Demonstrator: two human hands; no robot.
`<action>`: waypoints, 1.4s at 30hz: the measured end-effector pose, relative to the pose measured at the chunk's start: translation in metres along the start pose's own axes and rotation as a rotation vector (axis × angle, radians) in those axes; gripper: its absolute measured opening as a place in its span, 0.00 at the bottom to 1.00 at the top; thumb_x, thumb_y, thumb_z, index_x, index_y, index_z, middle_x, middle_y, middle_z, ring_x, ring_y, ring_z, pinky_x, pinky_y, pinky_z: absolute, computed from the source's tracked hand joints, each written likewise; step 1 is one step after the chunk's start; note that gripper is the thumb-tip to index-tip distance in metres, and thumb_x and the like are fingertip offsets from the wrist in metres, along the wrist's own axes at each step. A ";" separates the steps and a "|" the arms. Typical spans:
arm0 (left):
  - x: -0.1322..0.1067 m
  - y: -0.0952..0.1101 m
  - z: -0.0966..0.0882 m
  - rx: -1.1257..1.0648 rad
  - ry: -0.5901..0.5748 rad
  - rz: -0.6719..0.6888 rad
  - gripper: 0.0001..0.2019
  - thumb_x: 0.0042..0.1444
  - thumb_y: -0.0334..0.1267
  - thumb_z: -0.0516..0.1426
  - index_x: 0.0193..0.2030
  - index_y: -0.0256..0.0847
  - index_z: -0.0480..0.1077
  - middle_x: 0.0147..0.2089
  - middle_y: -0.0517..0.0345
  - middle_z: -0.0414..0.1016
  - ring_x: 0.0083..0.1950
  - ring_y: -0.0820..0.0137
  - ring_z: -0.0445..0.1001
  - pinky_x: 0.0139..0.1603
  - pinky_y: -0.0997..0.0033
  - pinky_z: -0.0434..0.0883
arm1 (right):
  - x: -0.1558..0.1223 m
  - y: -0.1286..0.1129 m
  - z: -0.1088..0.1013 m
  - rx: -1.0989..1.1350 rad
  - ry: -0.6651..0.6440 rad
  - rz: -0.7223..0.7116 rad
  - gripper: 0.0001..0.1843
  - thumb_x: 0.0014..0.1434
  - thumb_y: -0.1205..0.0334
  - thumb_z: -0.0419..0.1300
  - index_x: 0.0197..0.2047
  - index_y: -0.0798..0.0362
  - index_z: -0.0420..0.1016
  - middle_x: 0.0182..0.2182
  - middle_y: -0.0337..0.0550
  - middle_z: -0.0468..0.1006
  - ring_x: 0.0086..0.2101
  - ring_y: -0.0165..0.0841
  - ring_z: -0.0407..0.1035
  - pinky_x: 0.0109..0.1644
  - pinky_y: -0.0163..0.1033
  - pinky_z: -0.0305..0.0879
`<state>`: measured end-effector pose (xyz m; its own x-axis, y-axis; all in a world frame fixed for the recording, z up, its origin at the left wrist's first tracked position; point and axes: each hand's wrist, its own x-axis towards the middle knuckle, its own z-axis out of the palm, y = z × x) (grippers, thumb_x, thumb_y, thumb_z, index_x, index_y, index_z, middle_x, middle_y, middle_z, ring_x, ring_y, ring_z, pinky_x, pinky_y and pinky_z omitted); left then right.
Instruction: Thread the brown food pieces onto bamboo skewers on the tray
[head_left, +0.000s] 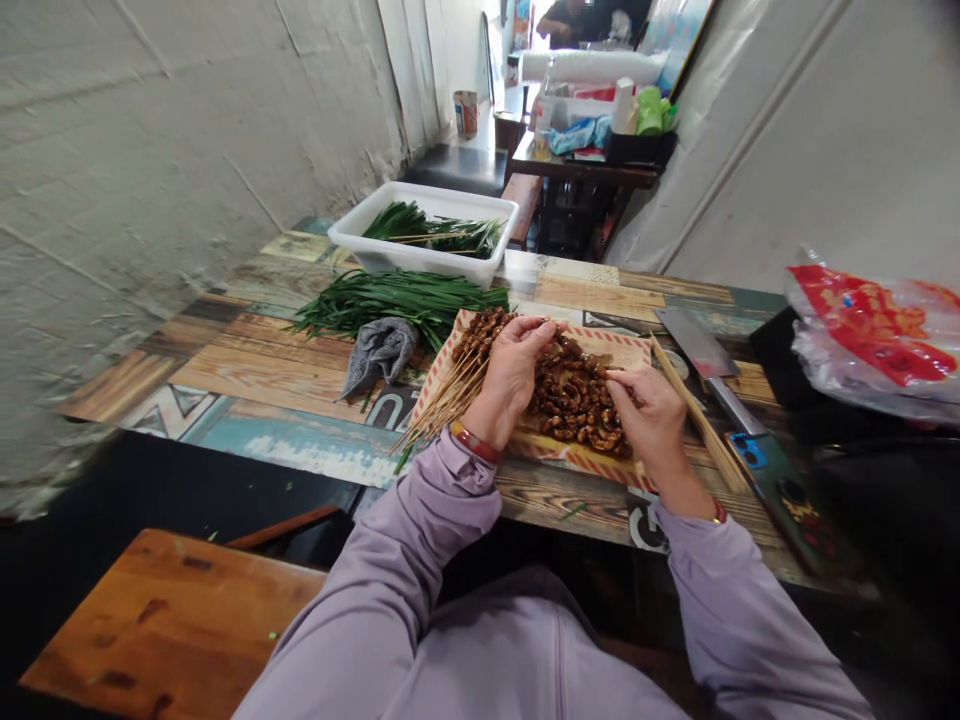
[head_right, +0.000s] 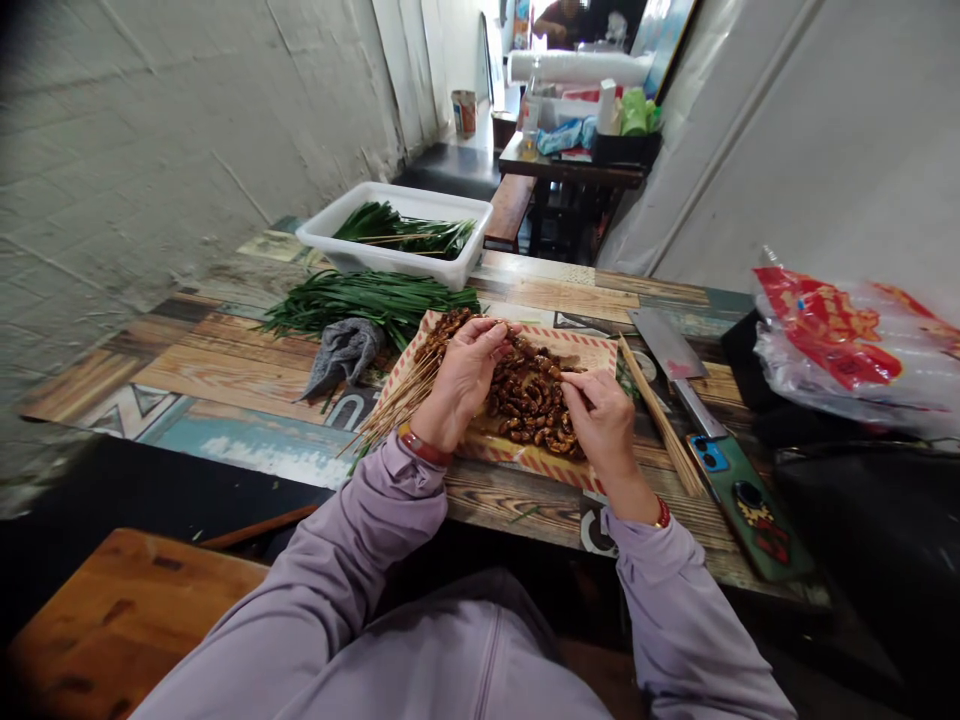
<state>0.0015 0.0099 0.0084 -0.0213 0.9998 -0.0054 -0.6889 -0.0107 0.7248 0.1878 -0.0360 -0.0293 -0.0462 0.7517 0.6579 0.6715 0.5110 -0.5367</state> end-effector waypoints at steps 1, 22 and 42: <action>0.000 0.000 -0.001 0.004 0.001 -0.001 0.13 0.42 0.35 0.68 0.32 0.38 0.70 0.32 0.61 0.79 0.37 0.76 0.76 0.39 0.78 0.67 | 0.000 0.001 -0.001 -0.011 -0.017 0.005 0.08 0.62 0.60 0.57 0.41 0.47 0.79 0.35 0.43 0.80 0.37 0.38 0.75 0.42 0.47 0.73; -0.005 -0.008 0.004 0.103 -0.167 -0.195 0.18 0.41 0.36 0.70 0.35 0.39 0.67 0.32 0.63 0.76 0.33 0.76 0.75 0.46 0.70 0.70 | 0.006 -0.003 -0.003 0.054 0.005 0.118 0.09 0.62 0.60 0.57 0.38 0.47 0.79 0.34 0.41 0.81 0.37 0.35 0.75 0.43 0.42 0.72; -0.033 -0.021 0.014 0.748 -0.297 0.103 0.13 0.51 0.39 0.63 0.43 0.39 0.73 0.42 0.53 0.76 0.38 0.71 0.74 0.43 0.70 0.69 | 0.010 0.001 -0.014 0.115 0.165 0.178 0.08 0.59 0.57 0.60 0.35 0.48 0.79 0.30 0.42 0.79 0.28 0.33 0.71 0.28 0.38 0.66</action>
<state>0.0269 -0.0227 0.0034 0.2072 0.9590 0.1934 -0.0252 -0.1924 0.9810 0.1985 -0.0337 -0.0160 0.1927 0.7603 0.6203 0.5694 0.4282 -0.7017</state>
